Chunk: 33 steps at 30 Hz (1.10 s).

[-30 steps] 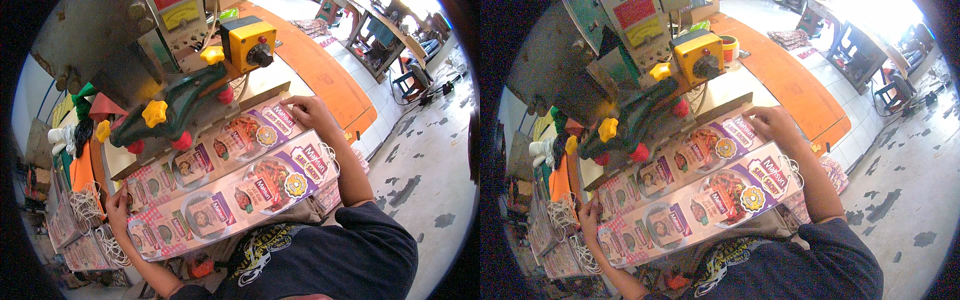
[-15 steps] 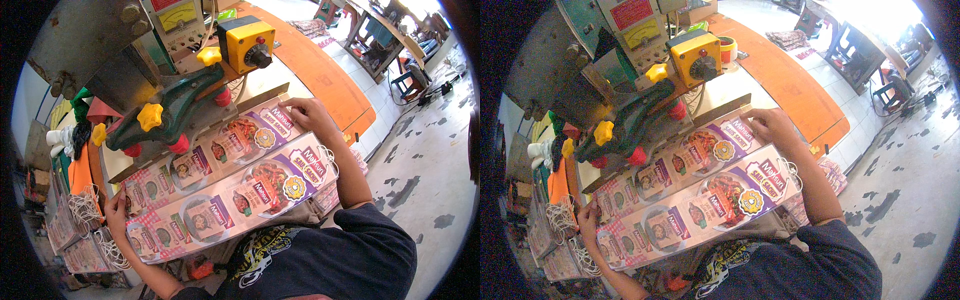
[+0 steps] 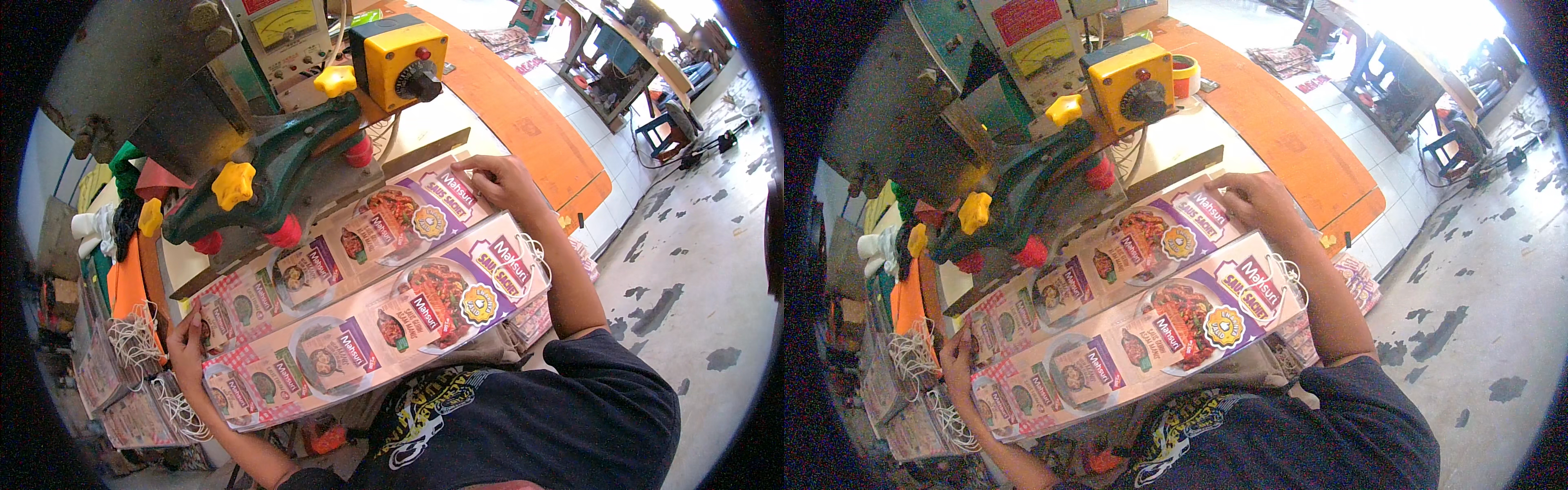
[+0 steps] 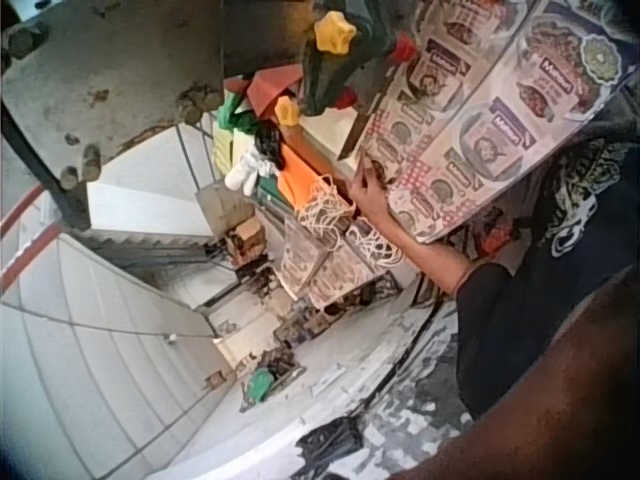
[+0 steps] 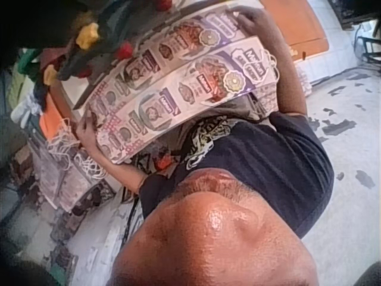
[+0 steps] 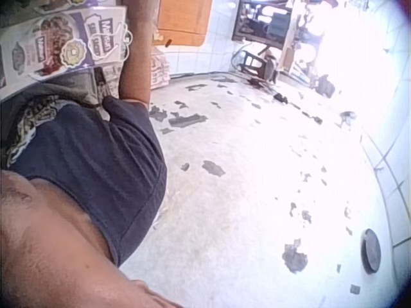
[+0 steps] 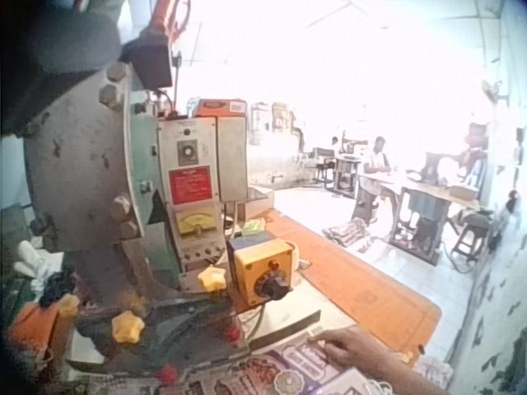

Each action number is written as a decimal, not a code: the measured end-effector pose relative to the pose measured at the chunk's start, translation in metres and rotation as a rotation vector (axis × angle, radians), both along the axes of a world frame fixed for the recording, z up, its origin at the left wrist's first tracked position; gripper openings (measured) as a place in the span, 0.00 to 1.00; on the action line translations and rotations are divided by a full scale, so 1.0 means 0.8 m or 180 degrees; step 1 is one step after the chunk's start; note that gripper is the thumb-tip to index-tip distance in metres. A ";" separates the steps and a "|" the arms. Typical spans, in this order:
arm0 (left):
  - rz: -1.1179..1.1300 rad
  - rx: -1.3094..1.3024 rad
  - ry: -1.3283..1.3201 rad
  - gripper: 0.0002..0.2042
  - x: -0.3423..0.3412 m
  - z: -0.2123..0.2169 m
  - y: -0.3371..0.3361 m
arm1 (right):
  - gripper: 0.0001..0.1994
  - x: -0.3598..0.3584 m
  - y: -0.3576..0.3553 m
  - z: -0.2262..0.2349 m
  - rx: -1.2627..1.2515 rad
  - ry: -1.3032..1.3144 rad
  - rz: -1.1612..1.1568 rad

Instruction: The person organizes stacks of printed plastic food packaging sheets on a industrial table, smoothing them down and aligning the edges before lifting a batch.

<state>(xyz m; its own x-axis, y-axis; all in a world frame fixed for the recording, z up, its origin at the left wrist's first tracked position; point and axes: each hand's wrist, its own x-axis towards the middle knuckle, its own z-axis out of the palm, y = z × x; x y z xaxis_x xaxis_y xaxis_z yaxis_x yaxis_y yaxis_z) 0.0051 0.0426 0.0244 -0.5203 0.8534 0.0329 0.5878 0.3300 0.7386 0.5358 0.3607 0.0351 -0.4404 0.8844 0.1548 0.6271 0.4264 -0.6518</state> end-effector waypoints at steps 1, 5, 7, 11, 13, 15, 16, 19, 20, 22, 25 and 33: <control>-0.0012 -0.0071 0.0004 0.18 -0.002 0.000 -0.001 | 0.14 0.000 0.001 -0.003 0.0110 0.0113 0.0049; 0.0042 -0.0318 -0.0079 0.19 -0.003 0.005 -0.001 | 0.17 0.003 0.007 -0.022 0.0367 0.0434 0.0132; 0.0095 -0.0433 -0.0134 0.19 -0.004 0.006 -0.002 | 0.17 0.002 0.008 -0.023 0.0382 0.0458 0.0141; -0.0058 -0.0373 -0.0073 0.19 -0.021 -0.005 -0.008 | 0.14 0.002 0.007 -0.015 0.0195 0.0212 0.0088; -0.0145 -0.0289 -0.0069 0.20 -0.021 -0.007 -0.008 | 0.13 0.002 0.006 -0.009 0.0074 0.0046 0.0028; -0.0131 -0.0290 -0.0131 0.20 -0.017 -0.004 -0.007 | 0.13 0.000 0.006 -0.005 0.0022 -0.0074 -0.0003; -0.0120 -0.0334 -0.0134 0.20 -0.014 -0.001 -0.003 | 0.13 -0.001 0.005 -0.003 -0.0015 -0.0092 -0.0033; -0.0071 -0.0376 -0.0149 0.20 -0.012 0.002 -0.004 | 0.14 -0.003 0.002 -0.002 -0.0069 -0.0040 -0.0055; -0.0061 -0.0330 -0.0168 0.20 -0.020 -0.008 -0.006 | 0.14 -0.003 0.001 -0.002 -0.0052 0.0037 -0.0031; -0.0082 -0.0275 -0.0216 0.20 -0.017 -0.008 -0.005 | 0.15 -0.001 -0.002 -0.006 -0.0033 0.0200 -0.0015; -0.0010 -0.0262 -0.0260 0.20 -0.014 -0.003 -0.006 | 0.16 -0.003 -0.002 -0.008 -0.0090 0.0366 0.0012; -0.0028 -0.0123 0.0006 0.23 -0.015 -0.007 -0.003 | 0.14 0.000 0.000 -0.003 -0.0174 0.0144 -0.0045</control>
<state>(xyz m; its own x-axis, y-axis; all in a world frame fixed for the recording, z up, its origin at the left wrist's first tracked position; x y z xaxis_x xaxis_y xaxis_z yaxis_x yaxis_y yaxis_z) -0.0069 0.0400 0.0188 -0.5127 0.8586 0.0007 0.5923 0.3531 0.7242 0.5358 0.3605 0.0327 -0.4216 0.8981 0.1256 0.6022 0.3808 -0.7017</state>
